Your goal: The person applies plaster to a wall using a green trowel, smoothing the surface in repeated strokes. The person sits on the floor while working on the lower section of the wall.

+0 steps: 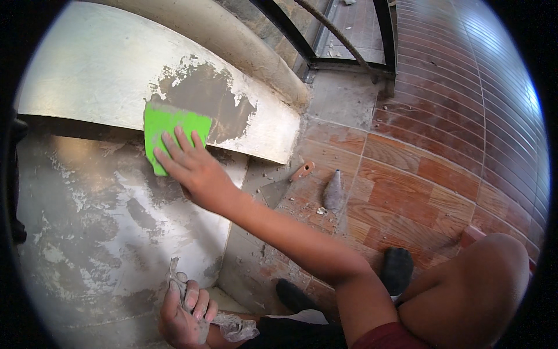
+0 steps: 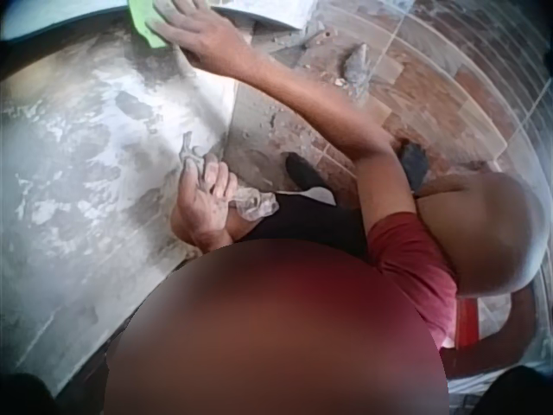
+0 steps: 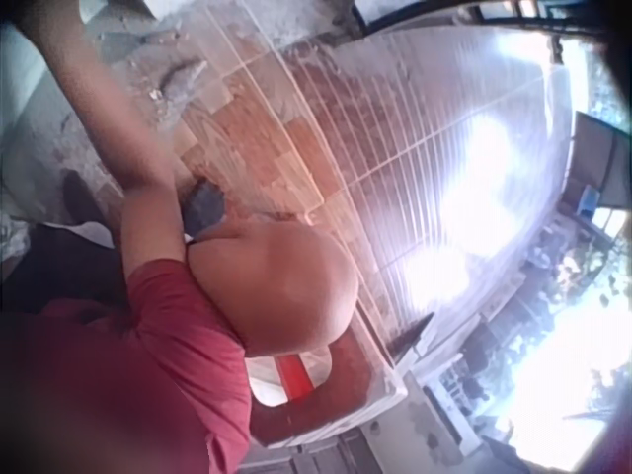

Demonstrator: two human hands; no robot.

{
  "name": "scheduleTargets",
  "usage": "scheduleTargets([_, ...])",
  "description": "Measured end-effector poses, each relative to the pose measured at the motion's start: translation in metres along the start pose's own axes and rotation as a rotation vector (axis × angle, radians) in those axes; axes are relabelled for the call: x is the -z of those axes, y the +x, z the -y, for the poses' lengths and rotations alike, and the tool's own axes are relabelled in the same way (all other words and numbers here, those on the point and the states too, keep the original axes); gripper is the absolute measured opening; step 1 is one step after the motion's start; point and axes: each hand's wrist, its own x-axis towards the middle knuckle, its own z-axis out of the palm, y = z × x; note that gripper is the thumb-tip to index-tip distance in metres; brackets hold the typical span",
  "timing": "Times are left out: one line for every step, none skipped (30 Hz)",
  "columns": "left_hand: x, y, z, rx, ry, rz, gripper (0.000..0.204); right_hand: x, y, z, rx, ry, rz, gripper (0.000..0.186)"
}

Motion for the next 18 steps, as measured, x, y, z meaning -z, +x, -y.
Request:
scheduleTargets([-0.001, 0.0, -0.001, -0.001, 0.005, 0.008, 0.022, -0.002, -0.005, 0.005, 0.01, 0.03, -0.008, 0.066])
scheduleTargets([-0.002, 0.0, -0.001, -0.002, 0.011, 0.015, 0.022, -0.002, -0.009, 0.009, 0.013, 0.036, 0.008, 0.066])
scheduleTargets([-0.003, 0.0, -0.004, 0.069, -0.034, 0.051, 0.021, -0.002, -0.013, 0.014, 0.016, 0.048, 0.015, 0.066])
scheduleTargets([-0.003, -0.001, -0.007, 0.14, -0.079, 0.086, 0.023, -0.002, -0.015, 0.019, 0.024, 0.065, 0.007, 0.066])
scheduleTargets([-0.004, -0.001, -0.009, 0.211, -0.123, 0.121, 0.028, 0.002, -0.019, 0.023, 0.013, 0.083, 0.022, 0.065])
scheduleTargets([-0.005, 0.0, -0.01, 0.203, -0.112, 0.132, 0.028, 0.006, -0.021, 0.027, 0.015, 0.124, 0.023, 0.064])
scheduleTargets([-0.006, 0.001, -0.01, 0.196, -0.101, 0.144, 0.028, 0.011, -0.022, 0.03, 0.017, 0.166, 0.024, 0.063])
scheduleTargets([-0.007, 0.001, -0.01, 0.189, -0.09, 0.155, 0.028, 0.016, -0.024, 0.034, 0.024, 0.206, 0.012, 0.062])
scheduleTargets([-0.008, 0.002, -0.01, 0.189, -0.085, 0.142, 0.028, 0.022, -0.025, 0.037, -0.001, 0.21, -0.038, 0.059])
scheduleTargets([-0.009, 0.002, -0.01, 0.189, -0.08, 0.13, 0.027, 0.026, -0.024, 0.037, -0.023, 0.22, -0.123, 0.059])
scheduleTargets([-0.009, 0.003, -0.01, 0.191, -0.075, 0.115, 0.027, 0.029, -0.022, 0.036, -0.049, 0.219, -0.202, 0.058])
scheduleTargets([-0.009, 0.004, -0.01, 0.192, -0.078, 0.118, 0.027, 0.033, -0.019, 0.034, -0.077, 0.22, -0.279, 0.058])
scheduleTargets([-0.008, 0.004, -0.009, 0.193, -0.08, 0.12, 0.026, 0.035, -0.014, 0.025, -0.071, 0.169, -0.359, 0.058])
scheduleTargets([-0.008, 0.004, -0.009, 0.194, -0.082, 0.124, 0.026, 0.039, -0.01, 0.015, -0.089, 0.109, -0.383, 0.057])
scheduleTargets([-0.008, 0.004, -0.008, 0.191, -0.083, 0.131, 0.026, 0.044, -0.004, 0.003, -0.105, 0.055, -0.403, 0.054])
scheduleTargets([-0.007, 0.004, -0.008, 0.188, -0.085, 0.14, 0.026, 0.049, 0.002, -0.007, -0.134, 0.033, -0.422, 0.052])
scheduleTargets([-0.006, 0.003, -0.008, 0.185, -0.087, 0.15, 0.026, 0.05, 0.01, -0.018, -0.132, 0.0, -0.45, 0.052])
scheduleTargets([-0.006, 0.003, -0.008, 0.184, -0.089, 0.156, 0.026, 0.051, 0.017, -0.028, -0.142, -0.029, -0.47, 0.051])
